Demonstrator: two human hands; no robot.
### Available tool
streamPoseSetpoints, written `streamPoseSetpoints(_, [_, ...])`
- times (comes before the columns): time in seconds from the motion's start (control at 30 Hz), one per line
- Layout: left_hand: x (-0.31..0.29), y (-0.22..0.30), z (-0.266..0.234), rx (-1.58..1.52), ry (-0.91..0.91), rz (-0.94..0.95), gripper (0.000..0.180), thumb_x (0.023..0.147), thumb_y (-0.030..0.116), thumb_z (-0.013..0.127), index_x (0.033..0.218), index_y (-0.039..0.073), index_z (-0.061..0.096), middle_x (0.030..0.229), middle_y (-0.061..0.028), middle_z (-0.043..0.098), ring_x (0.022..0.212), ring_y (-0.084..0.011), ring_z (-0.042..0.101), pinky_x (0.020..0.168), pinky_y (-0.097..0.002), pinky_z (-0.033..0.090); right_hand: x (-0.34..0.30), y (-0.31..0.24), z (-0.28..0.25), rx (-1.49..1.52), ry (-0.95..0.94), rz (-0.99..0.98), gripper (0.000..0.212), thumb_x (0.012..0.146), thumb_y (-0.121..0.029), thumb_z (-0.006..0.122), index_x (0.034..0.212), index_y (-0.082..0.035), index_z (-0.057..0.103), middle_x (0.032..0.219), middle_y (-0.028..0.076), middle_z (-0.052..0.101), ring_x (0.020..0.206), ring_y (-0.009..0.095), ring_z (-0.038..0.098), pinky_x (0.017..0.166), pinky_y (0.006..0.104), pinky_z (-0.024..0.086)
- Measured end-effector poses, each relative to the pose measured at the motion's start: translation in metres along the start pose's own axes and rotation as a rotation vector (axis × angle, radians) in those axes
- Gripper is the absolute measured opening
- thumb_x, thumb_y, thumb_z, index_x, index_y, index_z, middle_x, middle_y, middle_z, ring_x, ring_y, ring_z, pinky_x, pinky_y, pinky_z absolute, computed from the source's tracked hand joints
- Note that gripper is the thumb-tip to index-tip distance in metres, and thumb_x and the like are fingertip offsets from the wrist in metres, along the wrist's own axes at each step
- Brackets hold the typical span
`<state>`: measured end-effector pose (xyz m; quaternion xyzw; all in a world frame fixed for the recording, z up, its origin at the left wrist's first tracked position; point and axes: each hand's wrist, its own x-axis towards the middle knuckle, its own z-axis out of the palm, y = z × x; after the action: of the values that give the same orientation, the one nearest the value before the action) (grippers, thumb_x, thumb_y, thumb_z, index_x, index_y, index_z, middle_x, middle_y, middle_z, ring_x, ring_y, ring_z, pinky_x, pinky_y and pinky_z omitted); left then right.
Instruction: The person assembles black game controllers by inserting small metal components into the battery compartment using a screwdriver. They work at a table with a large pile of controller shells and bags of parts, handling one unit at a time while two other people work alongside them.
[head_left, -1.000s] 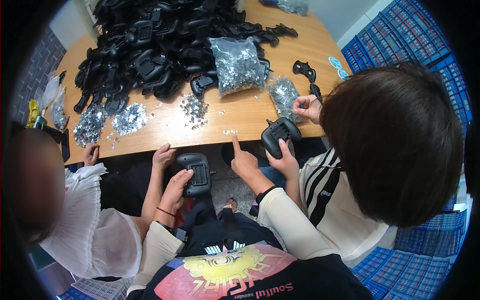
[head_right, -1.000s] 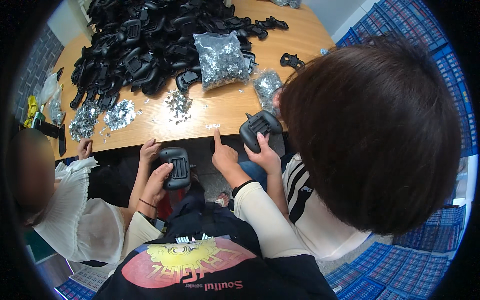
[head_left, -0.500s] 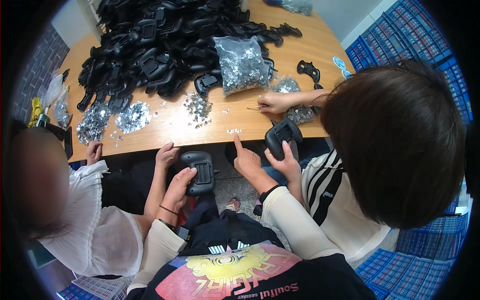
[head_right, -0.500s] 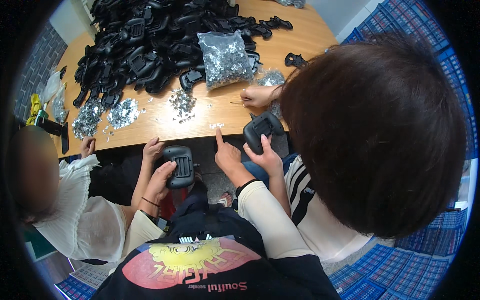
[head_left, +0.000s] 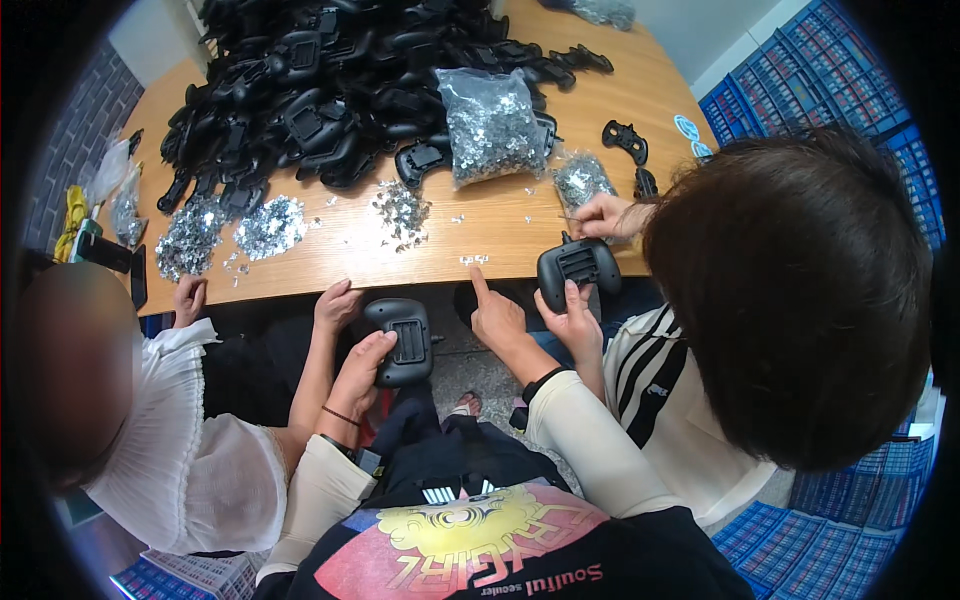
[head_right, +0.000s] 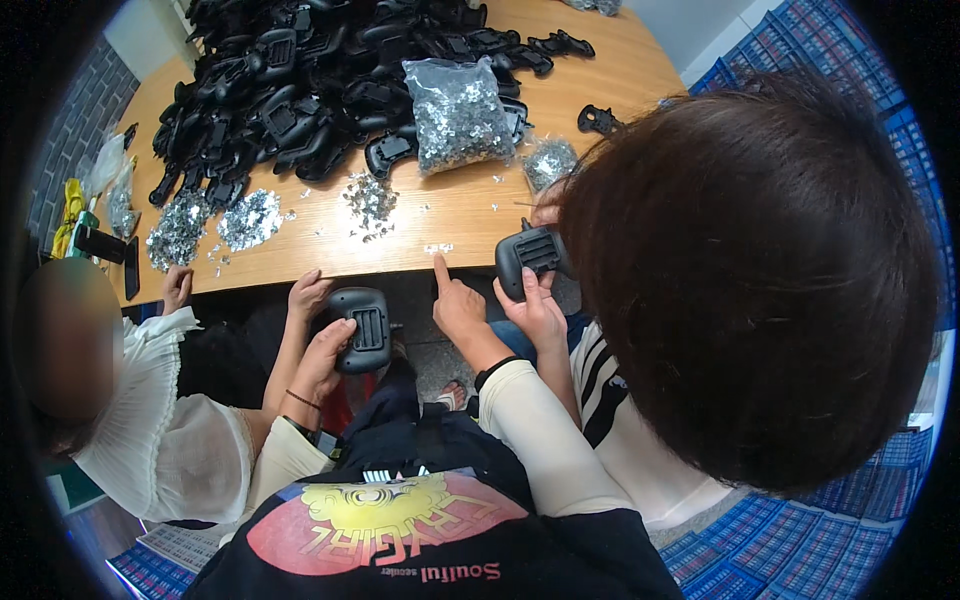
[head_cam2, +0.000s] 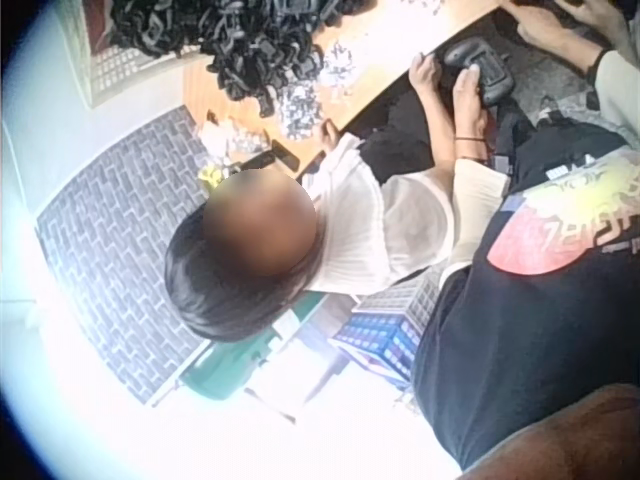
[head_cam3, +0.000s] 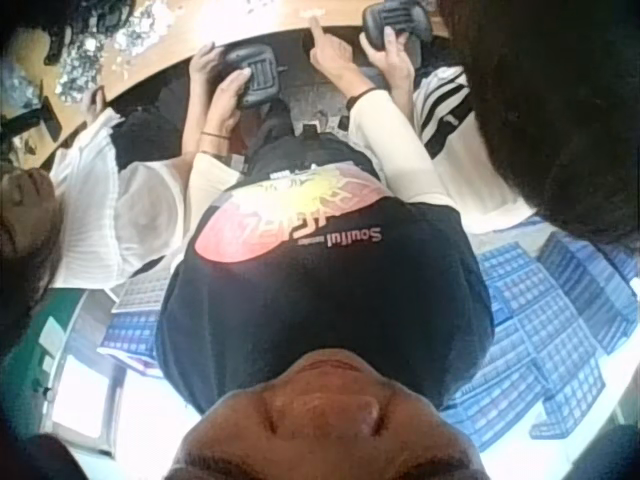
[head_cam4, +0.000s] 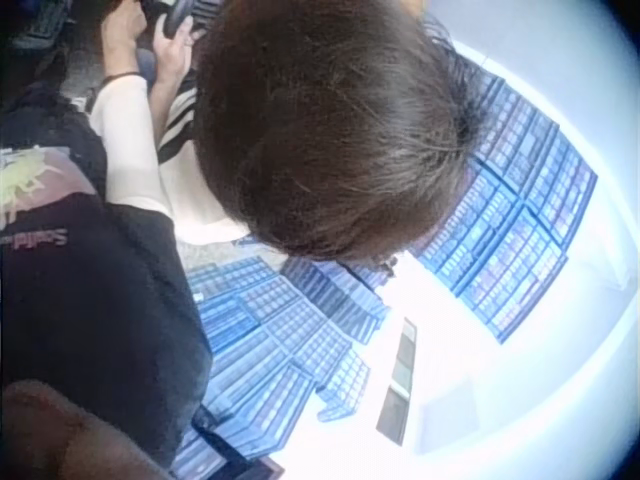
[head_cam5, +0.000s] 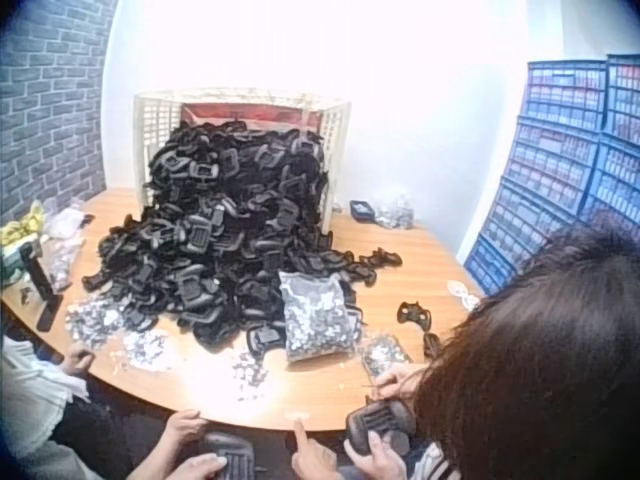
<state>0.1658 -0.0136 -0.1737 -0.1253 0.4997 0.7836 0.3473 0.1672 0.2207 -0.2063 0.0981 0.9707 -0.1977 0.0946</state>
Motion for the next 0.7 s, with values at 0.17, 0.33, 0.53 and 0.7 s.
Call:
streamPoseSetpoints(0.17, [0.002,-0.001,-0.008,0.036,-0.04,0.021,0.01,0.086,0.02,0.057,0.082,0.011,0.058,0.074,0.0062,0.057,0.065,-0.0017,0.05,0.062,-0.0185,0.041,0.001,0.002,0.0,0.012,0.056,-0.008,0.075,0.071,-0.007,0.048,0.14,-0.013,0.018,0.078,0.021,0.06,0.072,0.037,0.06,0.067,0.0469,0.048])
streamPoseSetpoints(0.33, [0.002,-0.004,-0.006,0.025,-0.005,-0.001,0.01,0.086,0.021,0.057,0.083,0.012,0.058,0.074,0.0066,0.056,0.065,-0.0017,0.049,0.061,-0.0183,0.041,0.0,0.0,-0.009,-0.035,-0.037,0.024,0.074,0.073,-0.008,0.049,0.14,-0.013,0.018,0.08,0.021,0.061,0.074,0.037,0.061,0.069,0.0455,0.049])
streamPoseSetpoints(0.53, [0.0,-0.002,-0.004,-0.018,-0.03,0.001,0.009,0.087,0.019,0.057,0.086,0.01,0.058,0.08,0.0039,0.061,0.071,-0.0035,0.055,0.067,-0.0198,0.045,-0.001,0.004,-0.011,-0.045,-0.061,0.057,0.073,0.075,-0.008,0.049,0.14,-0.013,0.017,0.082,0.02,0.061,0.076,0.036,0.062,0.071,0.0446,0.049])
streamPoseSetpoints(0.7, [0.0,-0.004,-0.007,-0.027,-0.041,-0.005,0.01,0.086,0.019,0.057,0.089,0.009,0.058,0.082,0.0029,0.061,0.073,-0.0041,0.056,0.068,-0.0204,0.046,-0.001,-0.001,-0.006,-0.036,0.014,0.016,0.072,0.071,-0.008,0.048,0.138,-0.009,0.022,0.076,0.022,0.061,0.07,0.036,0.061,0.067,0.0461,0.048])
